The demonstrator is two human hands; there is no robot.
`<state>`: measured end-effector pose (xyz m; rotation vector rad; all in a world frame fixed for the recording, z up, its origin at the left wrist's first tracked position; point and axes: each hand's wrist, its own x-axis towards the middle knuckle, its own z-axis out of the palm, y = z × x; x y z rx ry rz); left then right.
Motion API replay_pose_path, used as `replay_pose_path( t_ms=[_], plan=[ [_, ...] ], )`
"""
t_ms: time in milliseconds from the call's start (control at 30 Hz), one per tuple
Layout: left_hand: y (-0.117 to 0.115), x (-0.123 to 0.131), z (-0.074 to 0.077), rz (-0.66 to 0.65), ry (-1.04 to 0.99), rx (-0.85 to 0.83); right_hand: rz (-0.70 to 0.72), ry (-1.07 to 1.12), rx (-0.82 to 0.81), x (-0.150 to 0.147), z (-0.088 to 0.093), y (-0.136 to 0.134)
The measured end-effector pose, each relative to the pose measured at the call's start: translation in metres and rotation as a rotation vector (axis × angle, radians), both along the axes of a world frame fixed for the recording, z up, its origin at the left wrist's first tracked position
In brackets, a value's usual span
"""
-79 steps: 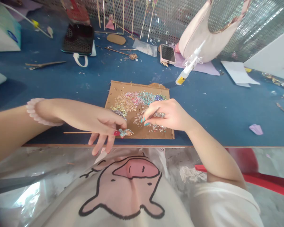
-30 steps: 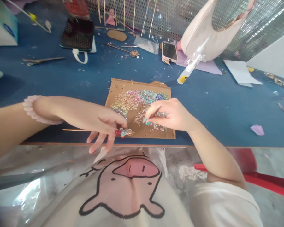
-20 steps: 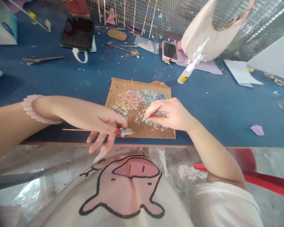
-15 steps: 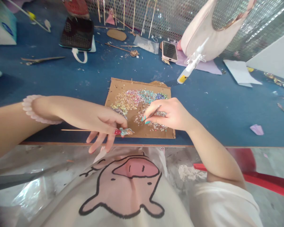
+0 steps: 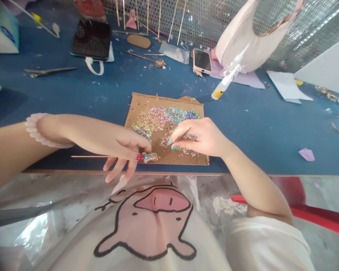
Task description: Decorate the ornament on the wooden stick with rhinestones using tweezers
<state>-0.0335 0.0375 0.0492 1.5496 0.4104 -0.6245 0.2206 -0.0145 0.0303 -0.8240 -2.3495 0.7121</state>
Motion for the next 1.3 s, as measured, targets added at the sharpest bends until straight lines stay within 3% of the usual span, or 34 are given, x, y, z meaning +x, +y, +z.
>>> replay_pose_path(
  t_ms=[1033, 1300],
  plan=[
    [-0.0006, 0.0004, -0.0014, 0.016, -0.013, -0.022, -0.033, 0.008, -0.011, -0.0019, 0.0007, -0.0020],
    [-0.0018, 0.0006, -0.0007, 0.031, -0.004, -0.018, 0.023, 0.002, 0.037, -0.0024, 0.0002, -0.0017]
  ],
)
